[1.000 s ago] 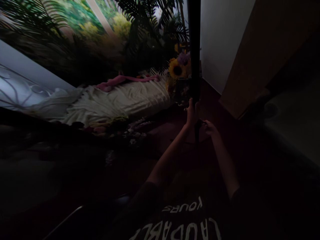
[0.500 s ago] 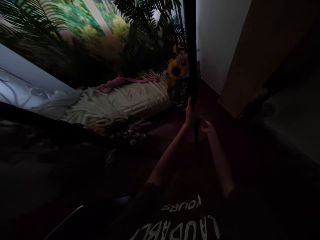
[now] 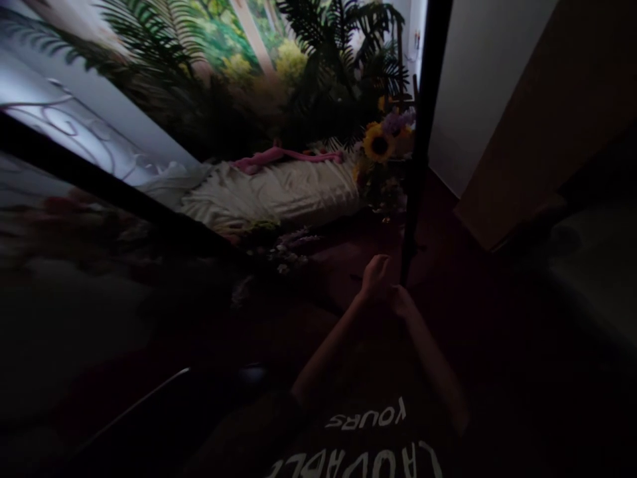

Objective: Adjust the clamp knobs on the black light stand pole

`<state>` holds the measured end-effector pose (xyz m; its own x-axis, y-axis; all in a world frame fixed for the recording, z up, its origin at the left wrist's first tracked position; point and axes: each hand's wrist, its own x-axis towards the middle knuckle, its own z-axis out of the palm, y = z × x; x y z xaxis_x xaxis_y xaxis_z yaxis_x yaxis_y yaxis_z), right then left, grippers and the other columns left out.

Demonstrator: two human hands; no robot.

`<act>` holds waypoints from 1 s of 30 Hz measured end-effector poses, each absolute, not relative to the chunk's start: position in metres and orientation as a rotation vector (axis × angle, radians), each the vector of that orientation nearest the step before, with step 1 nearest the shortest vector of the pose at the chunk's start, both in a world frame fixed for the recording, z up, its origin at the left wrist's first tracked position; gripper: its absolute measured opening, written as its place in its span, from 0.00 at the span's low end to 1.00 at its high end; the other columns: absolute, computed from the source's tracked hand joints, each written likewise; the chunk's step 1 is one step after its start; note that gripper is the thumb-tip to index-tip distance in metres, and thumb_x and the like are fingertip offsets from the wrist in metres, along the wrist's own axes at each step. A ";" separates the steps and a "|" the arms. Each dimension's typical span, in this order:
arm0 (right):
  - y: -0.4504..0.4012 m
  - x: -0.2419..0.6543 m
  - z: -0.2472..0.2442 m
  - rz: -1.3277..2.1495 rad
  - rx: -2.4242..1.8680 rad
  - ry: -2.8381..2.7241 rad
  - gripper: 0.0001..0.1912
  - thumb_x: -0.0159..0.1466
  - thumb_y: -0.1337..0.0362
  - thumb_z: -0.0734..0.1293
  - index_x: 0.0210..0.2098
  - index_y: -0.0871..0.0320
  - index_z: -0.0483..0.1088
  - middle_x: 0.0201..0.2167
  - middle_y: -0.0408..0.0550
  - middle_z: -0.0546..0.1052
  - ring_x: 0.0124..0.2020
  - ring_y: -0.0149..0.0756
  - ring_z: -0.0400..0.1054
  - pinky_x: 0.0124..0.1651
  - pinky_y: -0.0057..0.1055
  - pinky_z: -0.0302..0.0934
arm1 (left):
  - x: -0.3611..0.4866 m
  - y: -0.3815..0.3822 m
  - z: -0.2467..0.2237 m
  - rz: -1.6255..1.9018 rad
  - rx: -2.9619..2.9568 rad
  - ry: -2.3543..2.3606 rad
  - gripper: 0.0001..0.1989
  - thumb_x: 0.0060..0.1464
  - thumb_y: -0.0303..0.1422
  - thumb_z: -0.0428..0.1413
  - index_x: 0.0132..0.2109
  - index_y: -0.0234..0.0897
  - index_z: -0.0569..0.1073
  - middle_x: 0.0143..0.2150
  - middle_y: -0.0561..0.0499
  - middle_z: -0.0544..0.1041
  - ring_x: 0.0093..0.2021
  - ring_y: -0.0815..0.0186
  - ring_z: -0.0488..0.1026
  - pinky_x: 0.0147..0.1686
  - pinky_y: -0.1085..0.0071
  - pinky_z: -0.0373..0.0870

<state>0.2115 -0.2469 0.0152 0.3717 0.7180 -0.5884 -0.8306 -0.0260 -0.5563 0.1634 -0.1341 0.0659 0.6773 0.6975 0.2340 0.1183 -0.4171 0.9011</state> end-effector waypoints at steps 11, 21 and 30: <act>-0.205 0.161 0.013 1.572 -1.257 0.233 0.08 0.68 0.69 0.58 0.36 0.55 0.68 0.28 0.45 0.79 0.28 0.30 0.76 0.34 0.27 0.70 | -0.007 -0.078 0.051 1.511 1.253 1.701 0.16 0.65 0.46 0.47 0.45 0.38 0.69 0.42 0.47 0.75 0.43 0.65 0.73 0.46 0.69 0.69; -0.102 0.116 0.076 1.985 -1.138 -0.128 0.20 0.74 0.52 0.56 0.42 0.59 0.73 0.33 0.50 0.81 0.30 0.31 0.75 0.34 0.26 0.69 | -0.001 -0.015 0.048 1.346 1.377 1.368 0.25 0.62 0.56 0.44 0.44 0.37 0.69 0.37 0.48 0.76 0.34 0.67 0.74 0.36 0.72 0.70; -0.061 0.117 0.092 1.790 -1.117 -0.419 0.11 0.69 0.59 0.64 0.36 0.57 0.74 0.24 0.44 0.79 0.27 0.31 0.75 0.34 0.25 0.72 | 0.007 -0.011 0.037 1.367 1.384 1.348 0.26 0.61 0.57 0.45 0.44 0.39 0.70 0.34 0.50 0.75 0.29 0.68 0.72 0.29 0.72 0.68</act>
